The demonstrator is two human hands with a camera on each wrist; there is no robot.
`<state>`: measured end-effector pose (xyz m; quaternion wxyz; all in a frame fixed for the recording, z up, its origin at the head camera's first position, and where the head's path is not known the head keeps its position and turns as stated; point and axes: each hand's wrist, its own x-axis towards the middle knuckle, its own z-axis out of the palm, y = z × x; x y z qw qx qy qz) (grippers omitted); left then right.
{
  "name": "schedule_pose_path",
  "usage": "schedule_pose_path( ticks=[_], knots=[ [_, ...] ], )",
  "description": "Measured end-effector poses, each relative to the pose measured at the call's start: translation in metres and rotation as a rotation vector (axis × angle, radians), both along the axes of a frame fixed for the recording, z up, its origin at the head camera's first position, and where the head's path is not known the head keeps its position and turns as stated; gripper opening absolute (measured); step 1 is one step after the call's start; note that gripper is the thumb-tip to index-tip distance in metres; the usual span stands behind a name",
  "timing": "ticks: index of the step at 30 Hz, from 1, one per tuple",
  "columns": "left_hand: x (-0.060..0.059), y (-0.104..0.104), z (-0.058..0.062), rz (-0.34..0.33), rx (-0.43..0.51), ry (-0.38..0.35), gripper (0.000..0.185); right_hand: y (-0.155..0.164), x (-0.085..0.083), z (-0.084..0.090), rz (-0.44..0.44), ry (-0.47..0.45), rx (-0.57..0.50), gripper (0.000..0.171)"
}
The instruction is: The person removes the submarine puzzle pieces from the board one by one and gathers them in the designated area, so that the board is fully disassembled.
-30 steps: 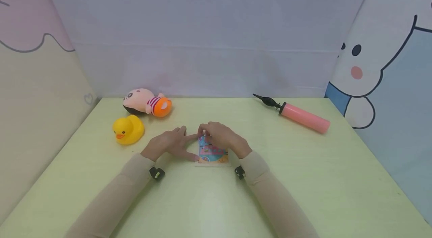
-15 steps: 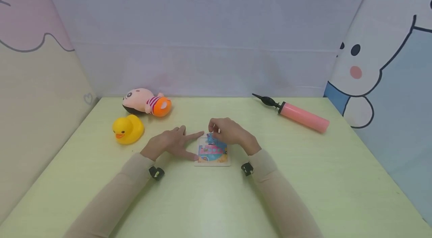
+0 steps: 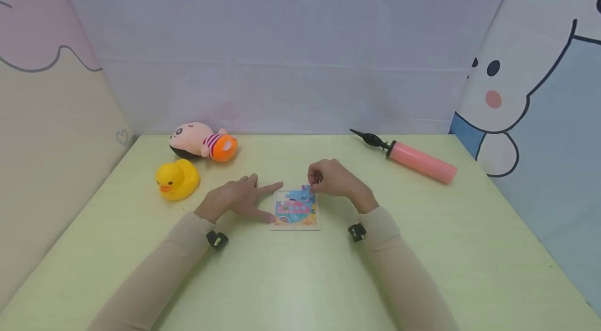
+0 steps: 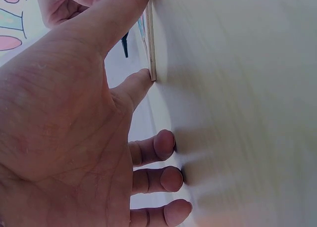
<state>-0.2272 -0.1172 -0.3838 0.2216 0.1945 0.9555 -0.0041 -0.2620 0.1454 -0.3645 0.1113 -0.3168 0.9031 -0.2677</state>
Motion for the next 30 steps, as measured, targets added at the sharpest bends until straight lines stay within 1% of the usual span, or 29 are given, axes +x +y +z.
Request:
schedule_pose_path(
  ticks=[5,12,18,23,30],
  knots=[
    [-0.001,0.000,-0.002,-0.010,0.001,0.000,0.093,0.011,-0.001,-0.002,-0.040,-0.003,0.009,0.014],
    [-0.001,0.001,-0.003,-0.007,0.001,-0.007,0.094,0.028,-0.004,-0.004,-0.080,-0.018,0.007,0.010],
    [-0.001,0.000,-0.003,-0.024,-0.005,0.007,0.094,0.040,-0.005,-0.004,-0.072,-0.046,-0.010,0.003],
    [0.000,-0.001,0.001,-0.022,-0.005,-0.001,0.094,0.047,-0.006,-0.003,-0.073,-0.068,-0.007,0.005],
    [0.000,-0.001,0.002,-0.017,0.009,-0.003,0.093,0.055,-0.011,-0.008,-0.062,-0.075,0.022,0.005]
  ],
)
